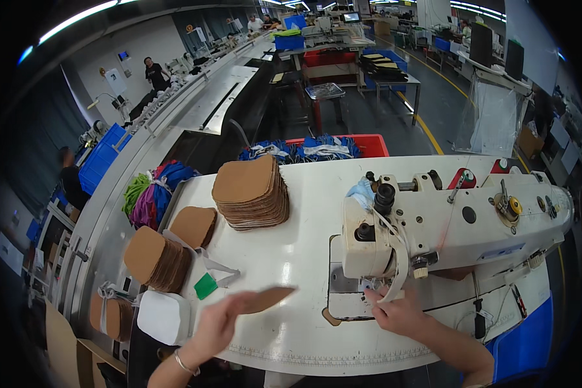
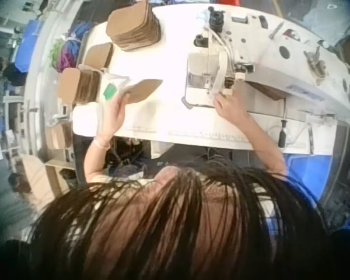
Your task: The person aligns white lining pieces onto brown fabric panels by hand and stitches the layers together using a sewing machine.
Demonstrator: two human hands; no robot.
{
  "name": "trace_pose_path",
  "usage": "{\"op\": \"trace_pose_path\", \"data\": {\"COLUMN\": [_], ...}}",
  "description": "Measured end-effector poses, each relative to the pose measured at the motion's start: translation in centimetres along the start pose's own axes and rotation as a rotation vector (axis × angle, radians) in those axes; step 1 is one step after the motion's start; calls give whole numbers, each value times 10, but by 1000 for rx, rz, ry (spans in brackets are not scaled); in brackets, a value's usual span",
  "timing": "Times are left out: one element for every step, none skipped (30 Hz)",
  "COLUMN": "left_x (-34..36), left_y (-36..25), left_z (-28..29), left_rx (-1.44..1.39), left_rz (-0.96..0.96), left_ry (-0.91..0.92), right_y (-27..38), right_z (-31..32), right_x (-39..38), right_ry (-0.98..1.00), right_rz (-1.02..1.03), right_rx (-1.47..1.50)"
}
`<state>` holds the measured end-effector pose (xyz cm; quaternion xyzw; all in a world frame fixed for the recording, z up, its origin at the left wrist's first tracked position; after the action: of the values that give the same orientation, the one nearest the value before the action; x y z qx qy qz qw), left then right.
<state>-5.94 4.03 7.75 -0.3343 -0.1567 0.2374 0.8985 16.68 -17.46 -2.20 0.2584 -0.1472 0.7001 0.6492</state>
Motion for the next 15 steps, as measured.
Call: {"op": "trace_pose_path", "data": {"left_x": [26, 53, 81, 107, 130, 153, 172, 188, 198, 204, 204, 204, 205, 208, 210], "left_y": [11, 7, 2, -8, -11, -4, 7, 20, 36, 52, 55, 60, 63, 61, 61], "left_z": [29, 53, 71, 80, 87, 90, 85, 74, 61, 47, 39, 32, 26, 25, 23], "left_rx": [54, 60, 204, 318, 412, 441, 487, 508, 559, 611, 605, 589, 573, 571, 580], "left_rz": [79, 25, -101, -328, -371, -380, -423, -417, -430, -438, -445, -409, -370, -373, -352], "left_ry": [-165, -354, -512, -651, -687, -658, -596, -493, -422, -345, -347, -302, -250, -246, -197], "right_y": [0, 1, 1, 0, 1, 3, 5, 4, 5, 5, 5, 4, 4, 3, 2], "right_z": [-3, -5, -4, -3, -3, -3, -4, -4, -3, -4, 0, 2, 2, 1, 2], "right_x": [0, 0, 0, 0, 1, 2, 3, 3, 4, 5, 5, 5, 5, 4, 4], "right_ry": [-4, -7, -15, -27, -43, -51, -28, -2, -4, -32, -59, -59, -39, -20, -21], "right_rz": [-5, -15, -5, -5, -2, 9, -4, -24, -20, 17, 49, 47, 32, 18, 14], "right_rx": [2, 3, -7, -10, -4, -7, -8, -11, -16, -36, -67, -74, -63, -51, -51]}}
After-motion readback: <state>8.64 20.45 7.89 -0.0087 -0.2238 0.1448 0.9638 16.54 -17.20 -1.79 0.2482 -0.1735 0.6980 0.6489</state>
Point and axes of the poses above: each hand's wrist, its own x-axis towards the middle knuckle, its own z-axis out of the back of the hand, y = z × x, the point moved 5 cm from there along x, towards the middle knuckle, and after that the axes turned 7 degrees about z, right-handed, at the moved point
